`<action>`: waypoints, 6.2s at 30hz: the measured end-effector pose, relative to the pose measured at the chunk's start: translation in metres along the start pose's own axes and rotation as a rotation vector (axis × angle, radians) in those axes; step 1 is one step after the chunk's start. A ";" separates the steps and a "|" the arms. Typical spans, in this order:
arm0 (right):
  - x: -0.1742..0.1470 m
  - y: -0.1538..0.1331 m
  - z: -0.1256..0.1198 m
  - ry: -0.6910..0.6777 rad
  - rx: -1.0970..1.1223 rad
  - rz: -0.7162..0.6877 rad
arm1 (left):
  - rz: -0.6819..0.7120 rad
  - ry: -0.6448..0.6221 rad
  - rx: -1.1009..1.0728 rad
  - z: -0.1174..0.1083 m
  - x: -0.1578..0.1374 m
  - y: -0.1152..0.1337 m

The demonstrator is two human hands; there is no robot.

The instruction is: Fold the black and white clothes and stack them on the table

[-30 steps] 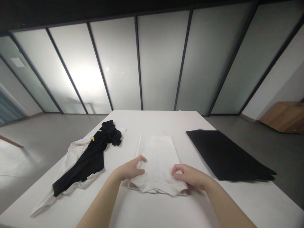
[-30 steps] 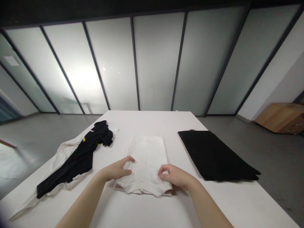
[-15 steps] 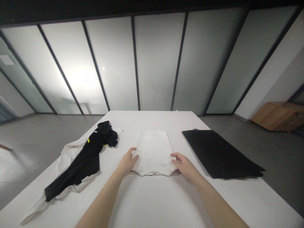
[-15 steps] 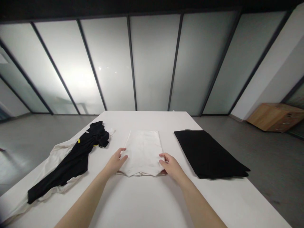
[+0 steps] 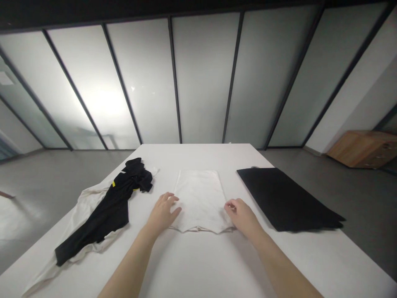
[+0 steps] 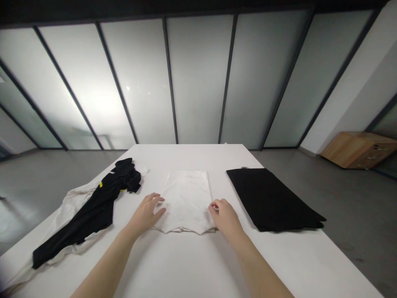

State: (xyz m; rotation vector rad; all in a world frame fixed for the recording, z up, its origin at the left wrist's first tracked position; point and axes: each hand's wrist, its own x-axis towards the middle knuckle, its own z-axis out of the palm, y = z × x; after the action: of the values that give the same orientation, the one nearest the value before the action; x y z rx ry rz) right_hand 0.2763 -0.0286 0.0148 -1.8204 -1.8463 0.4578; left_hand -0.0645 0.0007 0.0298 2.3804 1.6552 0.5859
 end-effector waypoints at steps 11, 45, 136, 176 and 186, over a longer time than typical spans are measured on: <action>-0.024 -0.057 0.003 -0.267 -0.162 -0.147 | 0.091 -0.289 -0.073 -0.015 -0.011 0.035; 0.008 -0.004 0.026 -0.040 0.645 0.354 | 0.179 -0.034 0.060 0.052 -0.006 0.006; -0.008 0.002 -0.017 -0.721 1.018 0.373 | -0.345 0.151 -0.354 0.008 0.019 -0.044; 0.002 -0.008 0.000 -0.155 1.043 0.464 | -0.755 -0.264 -1.491 -0.017 0.004 -0.015; 0.001 -0.021 -0.017 -0.018 0.983 0.317 | -0.707 -0.252 -1.561 -0.029 0.001 -0.019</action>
State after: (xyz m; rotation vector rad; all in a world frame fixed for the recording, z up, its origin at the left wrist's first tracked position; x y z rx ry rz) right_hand 0.2686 -0.0305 0.0403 -1.3654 -0.9949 1.2307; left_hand -0.0929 0.0061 0.0496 0.6703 1.0222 0.8643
